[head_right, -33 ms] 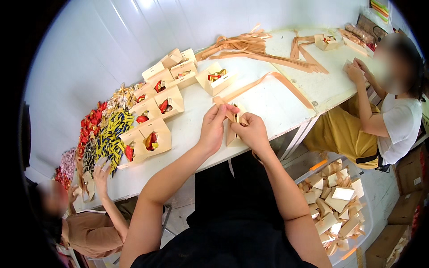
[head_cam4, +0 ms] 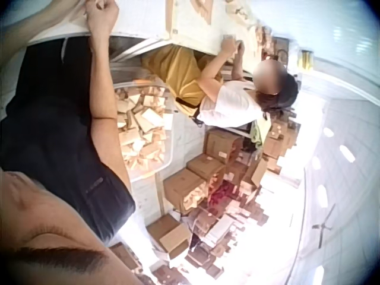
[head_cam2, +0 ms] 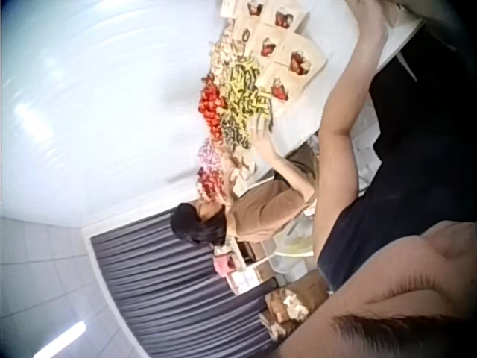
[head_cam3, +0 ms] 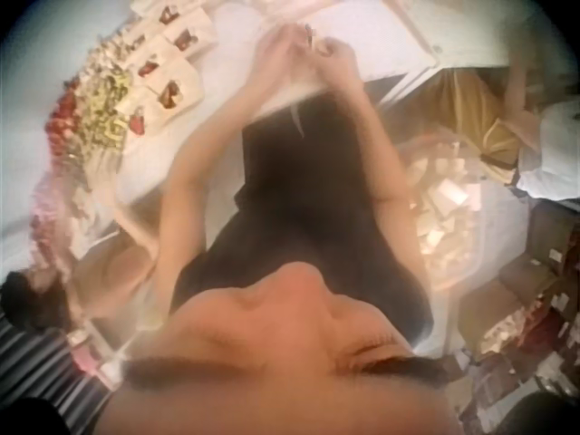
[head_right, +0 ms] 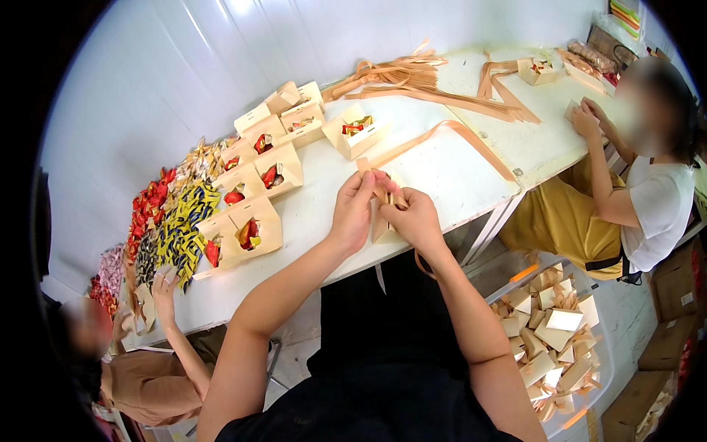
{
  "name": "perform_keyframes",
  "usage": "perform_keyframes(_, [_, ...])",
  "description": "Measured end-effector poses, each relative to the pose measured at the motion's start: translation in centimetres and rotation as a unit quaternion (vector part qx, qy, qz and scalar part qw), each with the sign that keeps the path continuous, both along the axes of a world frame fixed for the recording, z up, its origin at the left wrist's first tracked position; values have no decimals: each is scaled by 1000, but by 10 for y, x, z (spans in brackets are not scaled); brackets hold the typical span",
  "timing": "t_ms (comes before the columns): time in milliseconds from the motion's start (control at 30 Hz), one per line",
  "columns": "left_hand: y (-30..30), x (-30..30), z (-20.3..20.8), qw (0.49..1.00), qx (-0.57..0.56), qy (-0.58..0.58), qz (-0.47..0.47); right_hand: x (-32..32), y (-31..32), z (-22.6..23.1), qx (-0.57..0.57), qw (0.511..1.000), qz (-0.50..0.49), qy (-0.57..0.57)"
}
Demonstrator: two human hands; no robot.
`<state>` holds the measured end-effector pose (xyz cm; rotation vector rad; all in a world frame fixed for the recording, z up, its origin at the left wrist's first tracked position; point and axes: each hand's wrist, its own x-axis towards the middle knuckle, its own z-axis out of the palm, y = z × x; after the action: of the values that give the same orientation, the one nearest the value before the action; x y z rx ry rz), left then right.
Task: The person assembles small cardboard gift boxes by folding the flaps, inserting wrapped candies, and tying a ribbon around each box. Completed boxes are placed on the table while the person continues the process with new boxes and ribbons.
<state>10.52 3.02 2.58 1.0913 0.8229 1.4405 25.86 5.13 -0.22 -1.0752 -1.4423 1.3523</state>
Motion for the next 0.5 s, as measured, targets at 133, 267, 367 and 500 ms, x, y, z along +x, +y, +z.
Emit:
perform_keyframes(133, [10, 4, -4, 999, -14, -41, -32, 6, 2, 11, 1, 998, 64, -22])
perform_keyframes(267, [7, 7, -7, 999, 0, 12, -48, 52, 13, 76, -135, 949, 282, -27])
perform_keyframes(367, [16, 13, -18, 997, 47, -9, -52, 75, 45, 102, -81, 966, 243, -44])
perform_keyframes(500, [12, 24, -18, 997, 71, 22, -11, 33, 33, 148, -3, 976, 198, -90])
